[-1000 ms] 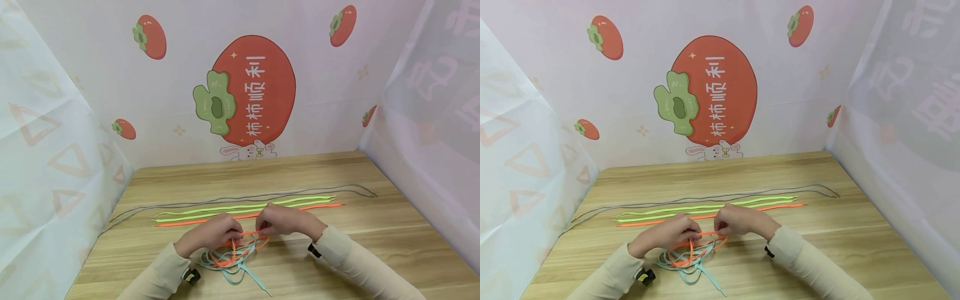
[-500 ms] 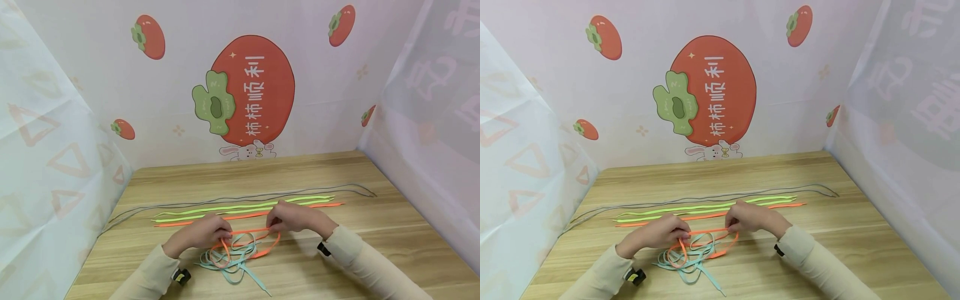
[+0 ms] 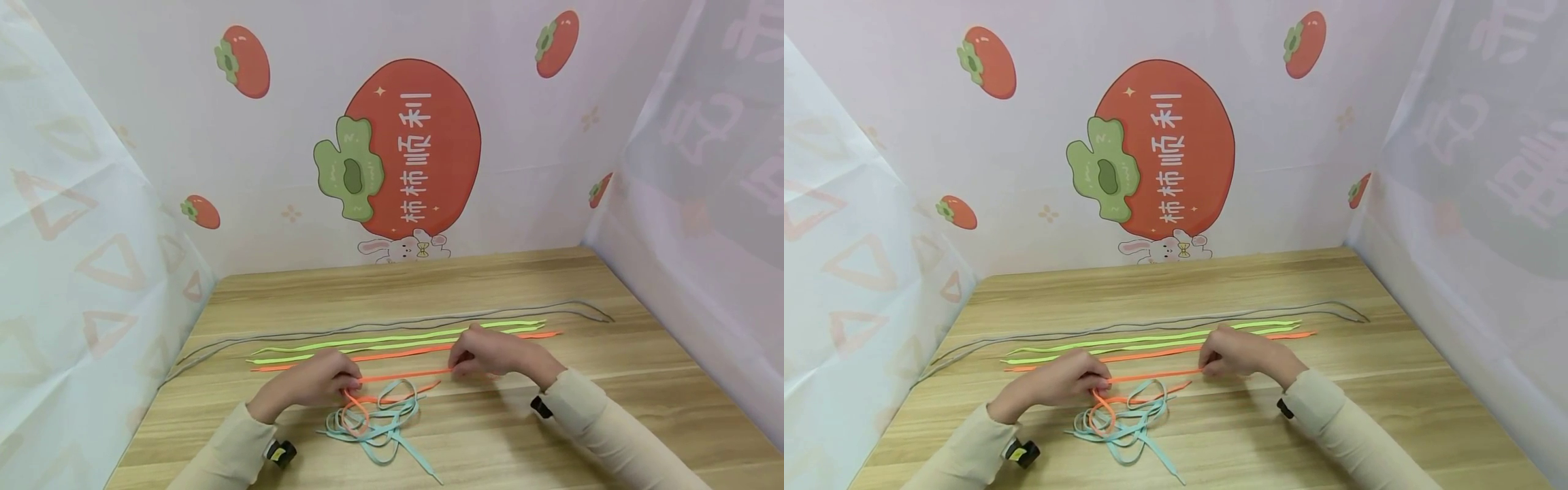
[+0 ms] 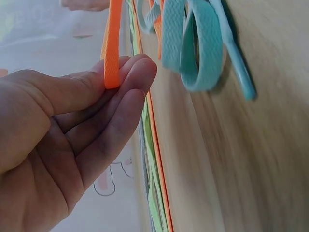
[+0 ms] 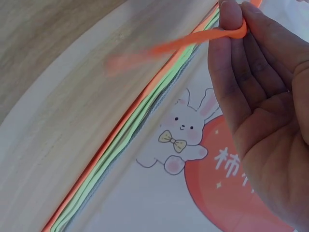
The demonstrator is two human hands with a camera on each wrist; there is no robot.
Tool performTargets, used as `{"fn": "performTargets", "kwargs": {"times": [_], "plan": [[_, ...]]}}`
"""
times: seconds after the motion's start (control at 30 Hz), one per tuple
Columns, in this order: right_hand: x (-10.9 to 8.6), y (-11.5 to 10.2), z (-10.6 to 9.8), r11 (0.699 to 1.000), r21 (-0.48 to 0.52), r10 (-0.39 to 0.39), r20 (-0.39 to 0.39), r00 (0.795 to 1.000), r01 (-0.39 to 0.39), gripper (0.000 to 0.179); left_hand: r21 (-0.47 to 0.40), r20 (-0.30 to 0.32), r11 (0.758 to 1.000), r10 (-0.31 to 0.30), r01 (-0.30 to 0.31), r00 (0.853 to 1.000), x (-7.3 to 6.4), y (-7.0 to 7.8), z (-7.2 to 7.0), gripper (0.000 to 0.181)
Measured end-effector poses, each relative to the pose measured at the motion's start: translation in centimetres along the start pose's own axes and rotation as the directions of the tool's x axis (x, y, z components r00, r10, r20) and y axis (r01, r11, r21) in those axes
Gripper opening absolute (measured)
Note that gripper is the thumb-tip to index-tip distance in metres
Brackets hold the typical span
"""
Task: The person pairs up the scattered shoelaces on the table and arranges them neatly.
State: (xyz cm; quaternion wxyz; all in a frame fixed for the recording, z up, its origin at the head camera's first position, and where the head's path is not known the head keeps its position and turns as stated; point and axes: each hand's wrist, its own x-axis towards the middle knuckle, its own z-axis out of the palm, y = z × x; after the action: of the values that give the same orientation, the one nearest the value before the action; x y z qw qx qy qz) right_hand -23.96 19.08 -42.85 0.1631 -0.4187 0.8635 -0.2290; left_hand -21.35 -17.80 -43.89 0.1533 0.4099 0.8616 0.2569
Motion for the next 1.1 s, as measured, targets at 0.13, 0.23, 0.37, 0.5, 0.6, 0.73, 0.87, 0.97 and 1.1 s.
{"fn": "performTargets", "kwargs": {"times": [0.13, 0.23, 0.37, 0.5, 0.6, 0.73, 0.87, 0.97, 1.1], "plan": [[-0.5, 0.5, -0.3, 1.000, -0.010, 0.014, -0.012, 1.000, -0.014, 0.004, 0.003, -0.007, 1.000, -0.012, 0.012, 1.000, -0.5, -0.4, -0.3, 0.031], [-0.9, 0.9, -0.5, 0.999, -0.008, 0.045, -0.016, 0.999, -0.045, 0.005, 0.006, -0.011, 1.000, -0.025, 0.025, 1.000, -0.7, -0.9, -0.6, 0.030], [-1.5, 1.6, -0.8, 0.997, 0.012, 0.070, -0.022, 0.997, -0.070, 0.005, -0.020, -0.006, 0.999, -0.039, 0.039, 0.999, -1.1, -1.5, -0.8, 0.029], [-2.2, 2.5, -1.1, 0.997, 0.013, 0.080, -0.038, 0.996, -0.080, 0.004, -0.067, -0.001, 0.996, -0.055, 0.055, 0.998, -1.4, -1.7, -0.9, 0.029], [-2.9, 3.1, -1.5, 0.996, 0.013, 0.088, -0.048, 0.995, -0.088, 0.004, -0.094, 0.007, 0.993, -0.078, 0.078, 0.997, -1.6, -1.9, -1.1, 0.028], [-3.6, 3.7, -1.9, 0.996, 0.024, 0.091, -0.052, 0.994, -0.090, 0.005, -0.117, 0.021, 0.987, -0.106, 0.108, 0.994, -1.7, -2.1, -1.3, 0.025], [-4.1, 4.2, -2.2, 0.995, 0.043, 0.091, -0.057, 0.994, -0.089, 0.006, -0.114, 0.039, 0.988, -0.104, 0.108, 0.994, -1.8, -2.2, -1.4, 0.024], [-4.5, 4.6, -2.5, 0.993, 0.057, 0.106, -0.064, 0.992, -0.102, 0.007, -0.111, 0.052, 0.988, -0.098, 0.103, 0.994, -1.9, -2.2, -1.4, 0.025], [-5.0, 5.1, -2.8, 0.989, 0.073, 0.134, -0.070, 0.988, -0.129, 0.008, -0.141, 0.063, 0.984, -0.096, 0.104, 0.993, -2.0, -2.1, -1.4, 0.024]]}}
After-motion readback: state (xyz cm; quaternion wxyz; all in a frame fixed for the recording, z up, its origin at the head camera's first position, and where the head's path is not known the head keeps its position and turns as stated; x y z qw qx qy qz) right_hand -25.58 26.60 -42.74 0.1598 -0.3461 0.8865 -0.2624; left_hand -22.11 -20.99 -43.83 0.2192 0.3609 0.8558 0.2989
